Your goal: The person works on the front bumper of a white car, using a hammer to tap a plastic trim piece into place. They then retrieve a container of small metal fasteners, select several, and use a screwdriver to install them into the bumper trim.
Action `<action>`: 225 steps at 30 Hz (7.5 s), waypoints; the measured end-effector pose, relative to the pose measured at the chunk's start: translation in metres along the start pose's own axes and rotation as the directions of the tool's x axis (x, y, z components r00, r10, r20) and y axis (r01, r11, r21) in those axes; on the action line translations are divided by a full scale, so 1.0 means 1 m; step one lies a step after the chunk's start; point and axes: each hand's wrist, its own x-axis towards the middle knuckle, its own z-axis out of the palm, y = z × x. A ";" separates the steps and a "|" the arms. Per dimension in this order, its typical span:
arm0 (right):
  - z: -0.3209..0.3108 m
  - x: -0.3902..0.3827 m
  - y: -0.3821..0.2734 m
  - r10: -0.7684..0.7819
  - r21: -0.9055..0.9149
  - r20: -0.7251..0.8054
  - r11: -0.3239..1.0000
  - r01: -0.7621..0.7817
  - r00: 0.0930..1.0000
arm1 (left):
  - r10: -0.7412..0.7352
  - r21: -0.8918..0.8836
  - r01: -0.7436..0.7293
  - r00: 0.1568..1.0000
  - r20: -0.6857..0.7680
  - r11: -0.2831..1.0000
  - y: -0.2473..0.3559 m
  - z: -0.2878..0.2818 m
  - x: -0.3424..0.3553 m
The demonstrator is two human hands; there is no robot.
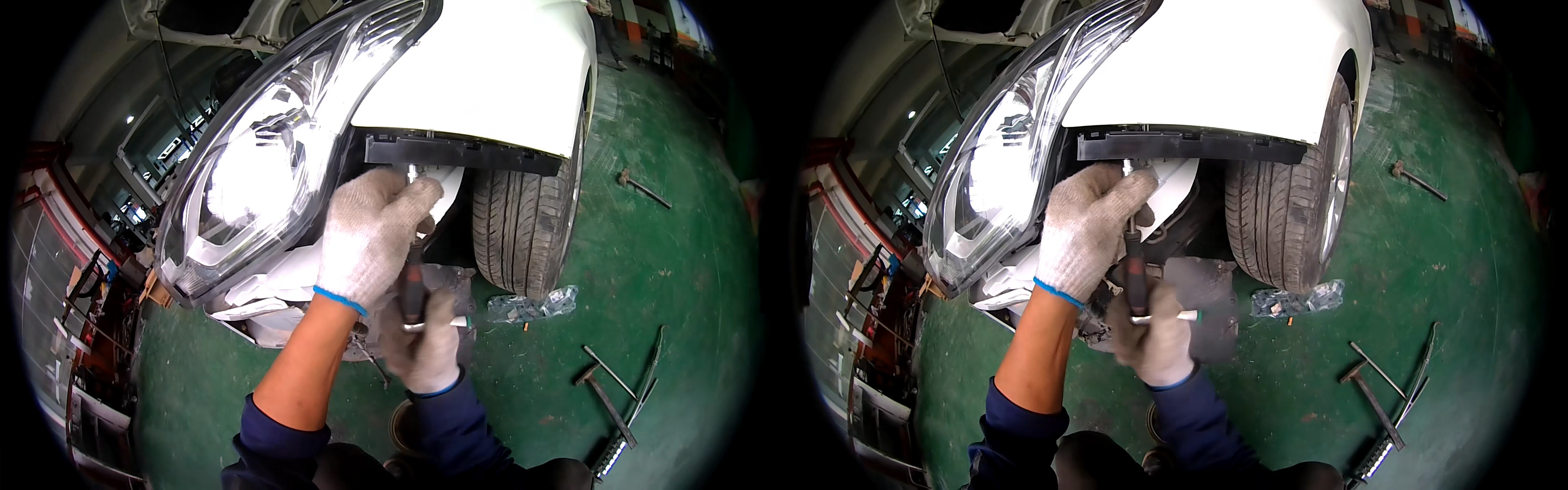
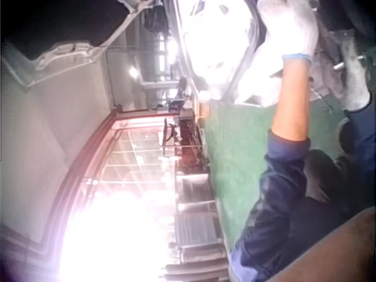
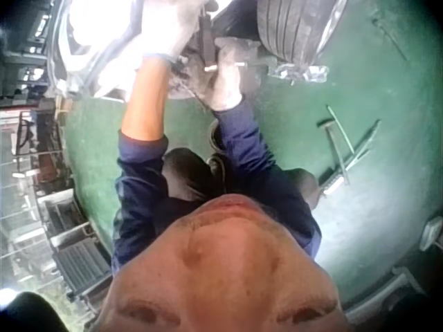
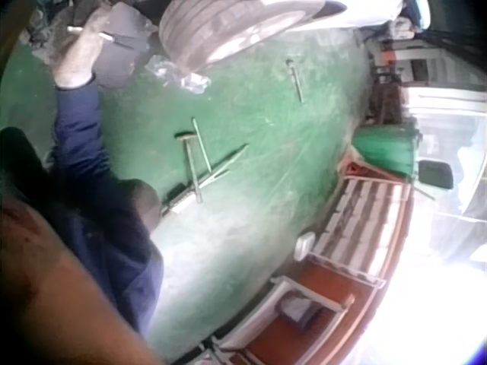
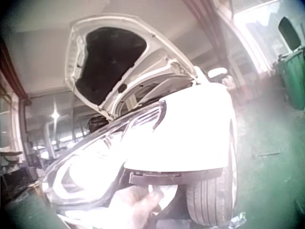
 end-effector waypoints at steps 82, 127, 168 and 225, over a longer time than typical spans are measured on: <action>-0.009 0.012 -0.024 -0.219 -0.341 -0.130 0.926 0.164 0.967 | -0.141 -0.278 0.058 0.947 -0.288 0.959 0.022 0.025 -0.002; -0.010 0.014 -0.031 0.044 -0.173 0.046 0.984 -0.036 0.998 | -0.130 -0.336 0.047 0.965 -0.228 0.941 0.015 0.024 0.003; -0.018 0.025 -0.023 -0.293 -0.468 0.009 0.844 0.263 0.956 | -0.125 -0.308 0.036 0.953 -0.274 0.951 0.018 0.030 0.003; -0.115 -0.118 -0.205 0.141 -0.608 -0.292 0.736 -0.297 0.946 | 0.091 -0.273 -0.051 0.986 0.137 0.961 -0.041 0.100 -0.096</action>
